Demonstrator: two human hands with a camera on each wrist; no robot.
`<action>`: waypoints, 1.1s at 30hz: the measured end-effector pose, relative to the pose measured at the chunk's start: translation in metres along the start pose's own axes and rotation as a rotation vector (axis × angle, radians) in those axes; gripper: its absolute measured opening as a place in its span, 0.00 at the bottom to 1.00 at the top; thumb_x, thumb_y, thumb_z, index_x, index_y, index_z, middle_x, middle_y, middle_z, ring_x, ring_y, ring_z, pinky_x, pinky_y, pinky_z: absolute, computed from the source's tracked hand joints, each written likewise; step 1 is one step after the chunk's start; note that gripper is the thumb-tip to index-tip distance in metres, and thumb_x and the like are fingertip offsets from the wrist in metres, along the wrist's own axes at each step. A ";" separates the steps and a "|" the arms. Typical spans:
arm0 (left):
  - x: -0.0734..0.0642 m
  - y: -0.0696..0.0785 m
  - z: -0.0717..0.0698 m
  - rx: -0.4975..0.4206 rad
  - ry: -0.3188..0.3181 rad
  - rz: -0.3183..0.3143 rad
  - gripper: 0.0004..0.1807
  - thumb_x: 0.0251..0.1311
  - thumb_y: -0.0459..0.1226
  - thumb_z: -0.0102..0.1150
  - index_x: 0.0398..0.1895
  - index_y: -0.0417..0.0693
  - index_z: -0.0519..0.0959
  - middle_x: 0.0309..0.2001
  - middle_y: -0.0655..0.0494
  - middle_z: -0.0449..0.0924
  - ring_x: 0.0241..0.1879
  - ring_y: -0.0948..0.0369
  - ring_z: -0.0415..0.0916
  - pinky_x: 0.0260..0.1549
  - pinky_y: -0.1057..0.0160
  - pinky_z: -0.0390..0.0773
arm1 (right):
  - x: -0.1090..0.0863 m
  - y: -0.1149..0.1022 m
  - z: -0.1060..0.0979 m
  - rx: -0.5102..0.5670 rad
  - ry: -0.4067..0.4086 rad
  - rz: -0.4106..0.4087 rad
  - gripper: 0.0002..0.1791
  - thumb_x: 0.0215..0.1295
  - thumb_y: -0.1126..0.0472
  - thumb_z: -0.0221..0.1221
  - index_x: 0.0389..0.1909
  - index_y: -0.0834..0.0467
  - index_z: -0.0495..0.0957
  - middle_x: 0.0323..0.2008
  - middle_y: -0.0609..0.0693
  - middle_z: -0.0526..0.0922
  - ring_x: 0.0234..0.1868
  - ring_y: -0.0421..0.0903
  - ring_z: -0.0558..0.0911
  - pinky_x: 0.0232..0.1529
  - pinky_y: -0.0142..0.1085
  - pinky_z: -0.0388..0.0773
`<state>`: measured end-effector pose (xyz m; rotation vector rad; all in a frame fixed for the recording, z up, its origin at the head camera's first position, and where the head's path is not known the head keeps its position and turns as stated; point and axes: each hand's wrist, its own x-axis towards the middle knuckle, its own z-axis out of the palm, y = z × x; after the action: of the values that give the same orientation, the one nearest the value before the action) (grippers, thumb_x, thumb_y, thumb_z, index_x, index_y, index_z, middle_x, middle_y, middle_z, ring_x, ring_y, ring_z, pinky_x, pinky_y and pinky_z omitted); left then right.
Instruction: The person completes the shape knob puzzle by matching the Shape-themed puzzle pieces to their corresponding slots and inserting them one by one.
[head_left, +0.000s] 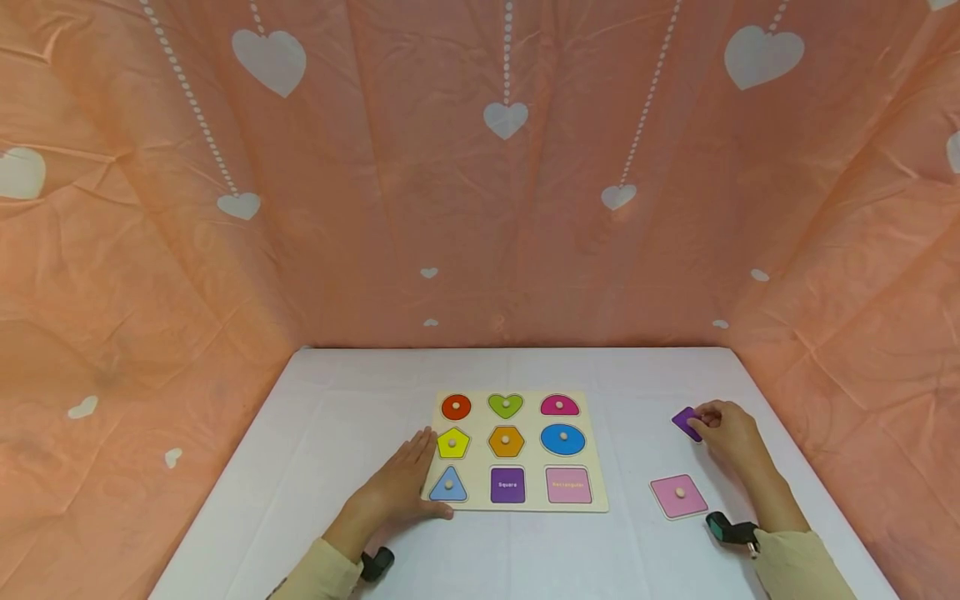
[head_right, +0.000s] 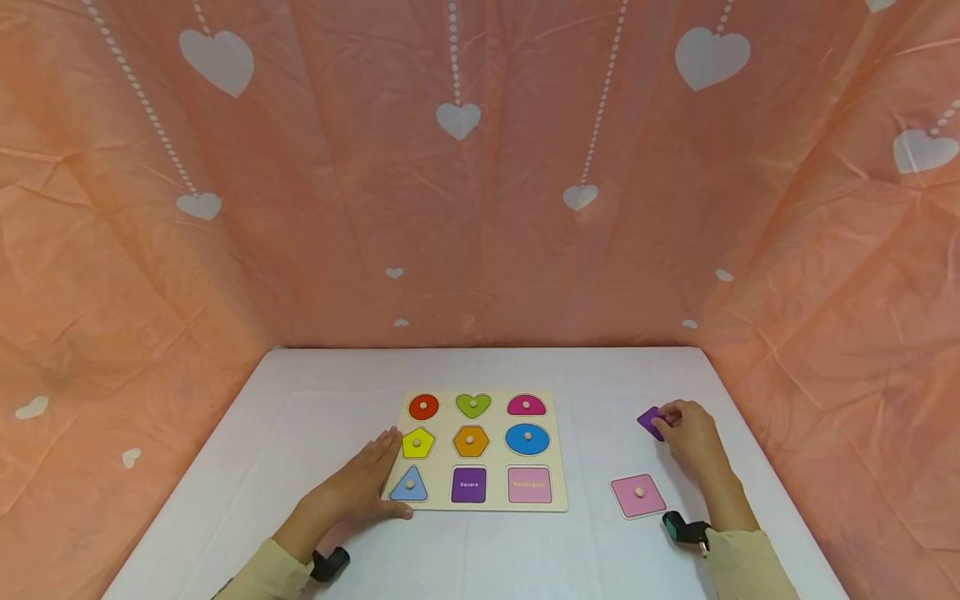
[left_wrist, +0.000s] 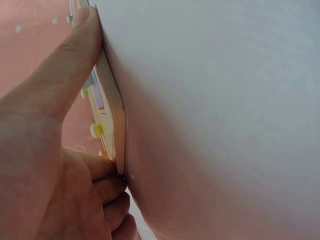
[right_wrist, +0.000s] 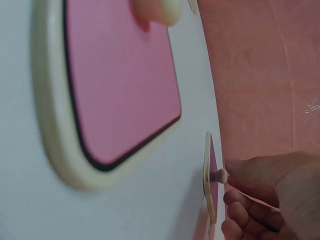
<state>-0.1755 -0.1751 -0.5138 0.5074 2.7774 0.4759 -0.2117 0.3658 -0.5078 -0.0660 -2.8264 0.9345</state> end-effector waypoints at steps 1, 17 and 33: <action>0.000 0.000 0.000 0.001 0.000 0.000 0.70 0.50 0.61 0.81 0.85 0.35 0.53 0.86 0.40 0.49 0.86 0.45 0.46 0.83 0.44 0.54 | 0.000 0.001 0.001 0.001 0.002 -0.002 0.12 0.69 0.66 0.68 0.43 0.73 0.83 0.33 0.58 0.82 0.37 0.53 0.78 0.36 0.41 0.75; -0.002 0.001 -0.002 -0.006 -0.003 -0.004 0.70 0.51 0.62 0.80 0.86 0.36 0.53 0.87 0.41 0.48 0.86 0.46 0.46 0.83 0.44 0.54 | 0.003 0.008 0.005 0.013 0.006 0.009 0.08 0.69 0.66 0.68 0.36 0.69 0.83 0.28 0.56 0.83 0.32 0.48 0.78 0.33 0.37 0.74; 0.001 -0.001 0.000 -0.002 0.001 0.000 0.70 0.50 0.61 0.81 0.85 0.35 0.53 0.86 0.40 0.49 0.86 0.45 0.46 0.83 0.45 0.53 | 0.004 -0.002 0.010 0.014 0.025 -0.011 0.09 0.69 0.67 0.68 0.39 0.71 0.83 0.32 0.57 0.82 0.35 0.50 0.77 0.34 0.36 0.73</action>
<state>-0.1763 -0.1750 -0.5146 0.5067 2.7779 0.4794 -0.2177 0.3589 -0.5136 -0.0596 -2.7945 0.9438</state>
